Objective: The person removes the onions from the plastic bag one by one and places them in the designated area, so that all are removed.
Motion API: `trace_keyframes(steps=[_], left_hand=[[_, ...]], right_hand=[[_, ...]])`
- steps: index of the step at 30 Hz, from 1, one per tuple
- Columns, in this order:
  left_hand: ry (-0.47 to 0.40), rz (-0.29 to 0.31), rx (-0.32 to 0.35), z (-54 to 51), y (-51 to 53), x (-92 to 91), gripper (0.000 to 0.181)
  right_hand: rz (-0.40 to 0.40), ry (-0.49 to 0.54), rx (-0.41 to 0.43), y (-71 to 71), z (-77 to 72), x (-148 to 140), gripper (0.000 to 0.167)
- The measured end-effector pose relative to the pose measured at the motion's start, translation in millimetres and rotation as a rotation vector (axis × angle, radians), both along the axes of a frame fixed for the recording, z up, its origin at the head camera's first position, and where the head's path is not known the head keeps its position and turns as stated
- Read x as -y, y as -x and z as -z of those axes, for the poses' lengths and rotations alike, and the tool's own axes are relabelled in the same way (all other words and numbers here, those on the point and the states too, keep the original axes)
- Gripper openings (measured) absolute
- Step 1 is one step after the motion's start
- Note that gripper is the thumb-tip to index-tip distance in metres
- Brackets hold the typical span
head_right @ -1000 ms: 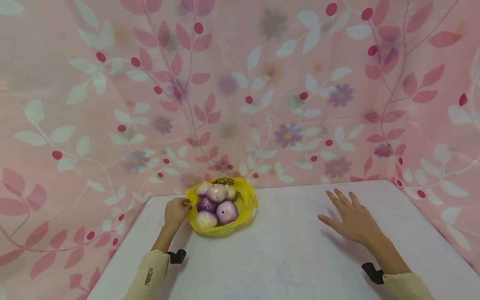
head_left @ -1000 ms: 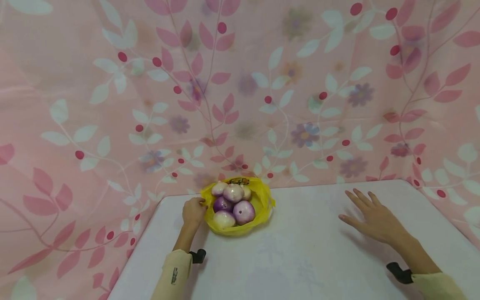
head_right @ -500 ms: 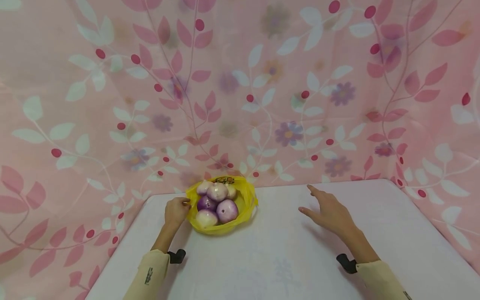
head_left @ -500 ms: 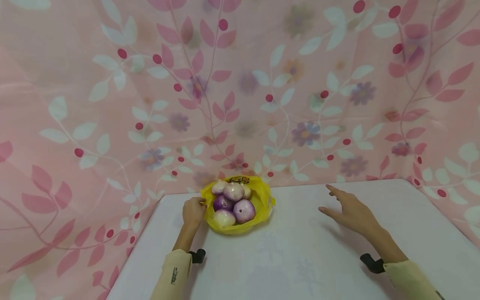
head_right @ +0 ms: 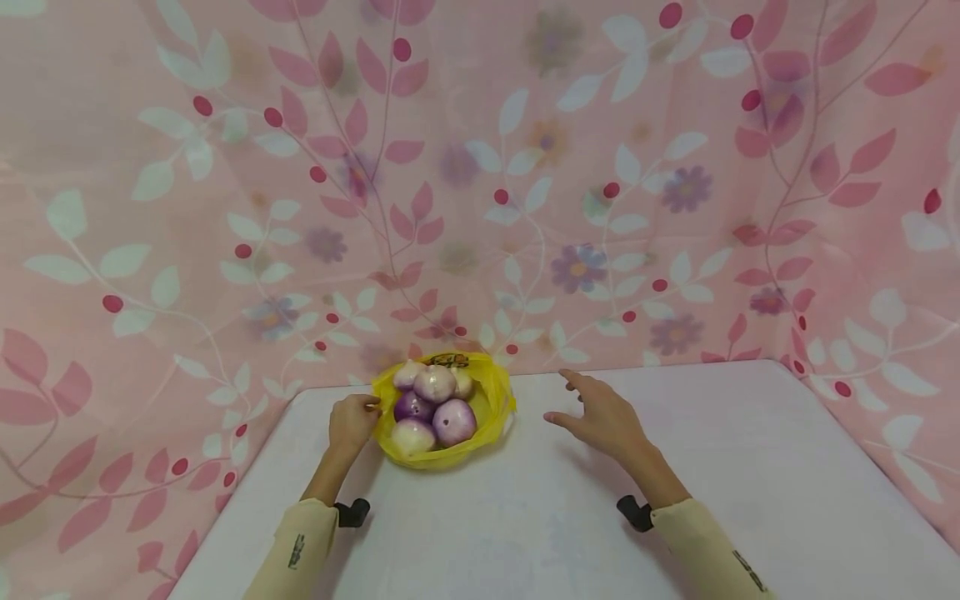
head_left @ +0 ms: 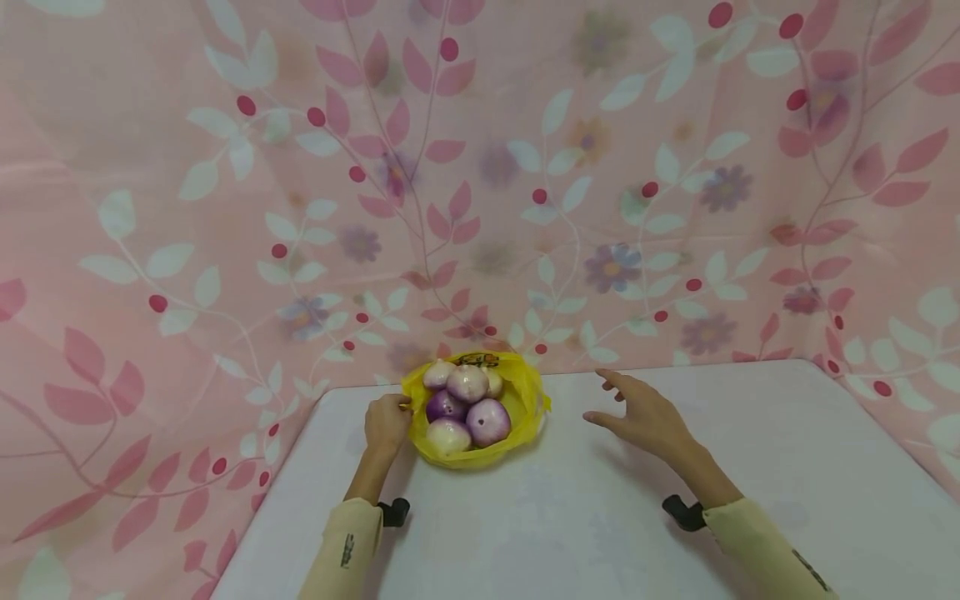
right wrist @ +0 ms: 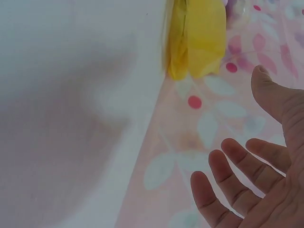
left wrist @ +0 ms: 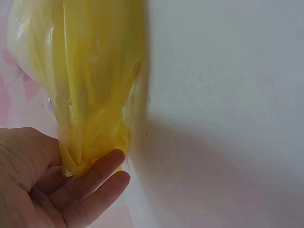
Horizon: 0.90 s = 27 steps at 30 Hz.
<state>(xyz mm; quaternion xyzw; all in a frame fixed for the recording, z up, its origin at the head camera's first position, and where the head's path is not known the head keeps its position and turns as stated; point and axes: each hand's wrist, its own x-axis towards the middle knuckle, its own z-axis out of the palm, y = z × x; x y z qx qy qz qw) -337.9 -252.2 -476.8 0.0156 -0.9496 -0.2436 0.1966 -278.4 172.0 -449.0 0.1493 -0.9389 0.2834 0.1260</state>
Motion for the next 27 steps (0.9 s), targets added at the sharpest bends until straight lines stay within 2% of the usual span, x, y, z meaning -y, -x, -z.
trace_keyframes(steps=[12, 27], left_hand=[[0.007, 0.014, -0.025, -1.8, -2.0, 0.3, 0.018], [-0.004, 0.016, 0.0, -1.7, -0.1, 0.3, 0.017]], right_hand=[[-0.031, 0.048, 0.004, 11.5, -1.2, 47.5, 0.078], [-0.079, 0.164, 0.069, 28.3, -4.4, 107.2, 0.073]])
